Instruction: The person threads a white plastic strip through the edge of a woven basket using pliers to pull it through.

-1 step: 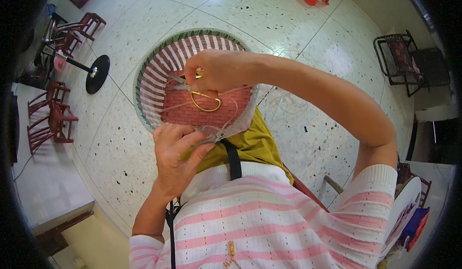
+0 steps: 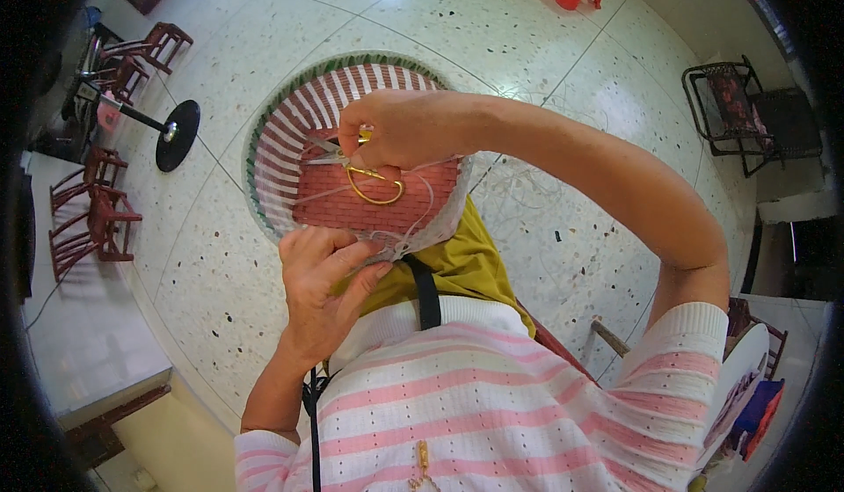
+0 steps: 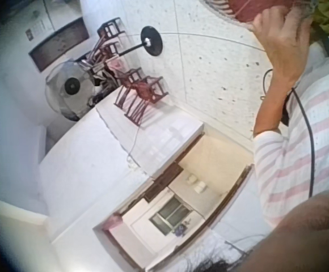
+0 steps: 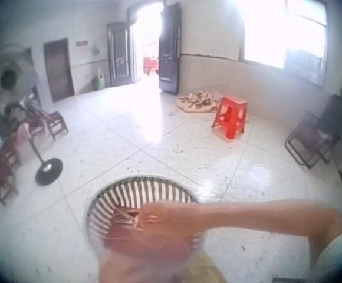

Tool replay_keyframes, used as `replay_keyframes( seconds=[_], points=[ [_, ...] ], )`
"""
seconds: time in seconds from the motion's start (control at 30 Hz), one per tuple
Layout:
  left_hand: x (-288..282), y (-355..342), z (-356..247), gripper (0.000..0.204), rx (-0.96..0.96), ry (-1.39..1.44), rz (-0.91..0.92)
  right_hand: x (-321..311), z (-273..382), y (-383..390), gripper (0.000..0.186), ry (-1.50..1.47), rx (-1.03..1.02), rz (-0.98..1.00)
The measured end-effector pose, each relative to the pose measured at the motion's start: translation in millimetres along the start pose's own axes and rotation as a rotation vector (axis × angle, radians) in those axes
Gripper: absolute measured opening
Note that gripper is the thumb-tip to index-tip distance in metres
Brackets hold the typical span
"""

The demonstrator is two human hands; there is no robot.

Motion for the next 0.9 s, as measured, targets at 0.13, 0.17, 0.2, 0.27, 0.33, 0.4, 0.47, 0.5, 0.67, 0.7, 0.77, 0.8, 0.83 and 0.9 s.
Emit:
replay_keyframes(
  seconds=[0.13,0.17,0.2,0.27,0.33,0.4,0.47,0.5,0.67,0.7,0.77,0.8,0.83,0.9],
  points=[
    [2,-2,-1,0.023,0.033,0.015,0.002,-10,1,13,0.013,0.091,-0.149,-0.021],
    [2,-2,0,0.022,0.021,0.02,0.003,-11,9,16,0.011,0.161,-0.134,0.068],
    [3,-1,1,0.022,0.008,0.025,0.005,-10,11,17,0.009,0.23,-0.119,0.158],
    [2,-1,0,0.023,-0.002,0.012,0.001,-9,8,18,0.007,0.236,-0.164,0.244],
    [3,-1,-2,0.023,-0.01,0.002,-0.003,-7,3,18,0.007,0.241,-0.208,0.329],
    [4,-1,-4,0.024,-0.012,0.009,-0.038,-3,-5,17,0.008,0.095,-0.176,0.382],
    [5,0,-4,0.024,-0.022,0.004,-0.04,-5,-3,15,0.008,0.07,-0.15,0.363],
    [5,0,-4,0.024,-0.025,0.0,-0.044,-7,-3,14,0.008,0.048,-0.123,0.338],
    [4,-2,-3,0.022,-0.039,0.042,-0.041,-15,-24,-1,0.013,-0.117,-0.329,0.001],
    [4,-2,-4,0.022,-0.032,0.032,-0.048,-20,-23,-1,0.014,-0.161,-0.452,-0.125],
    [3,0,-3,0.023,-0.019,0.02,-0.043,-30,-8,2,0.012,-0.194,-0.301,-0.128],
    [2,1,-3,0.023,-0.006,0.01,-0.038,-34,-6,0,0.015,-0.291,-0.292,-0.204],
    [2,0,-3,0.023,-0.004,0.01,-0.035,-37,-7,0,0.02,-0.391,-0.278,-0.282],
    [3,-1,-3,0.027,-0.032,-0.014,0.03,-38,-10,-1,0.027,-0.396,-0.308,-0.356]
  ],
)
Point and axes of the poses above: each hand's wrist, its own y-axis away from the middle knuckle, its own x-axis out of the palm, z = x × y, the point moved 3 cm from there along -y, towards the middle knuckle, and after that the axes turned 3 degrees about -z, right-handed, at the moved point
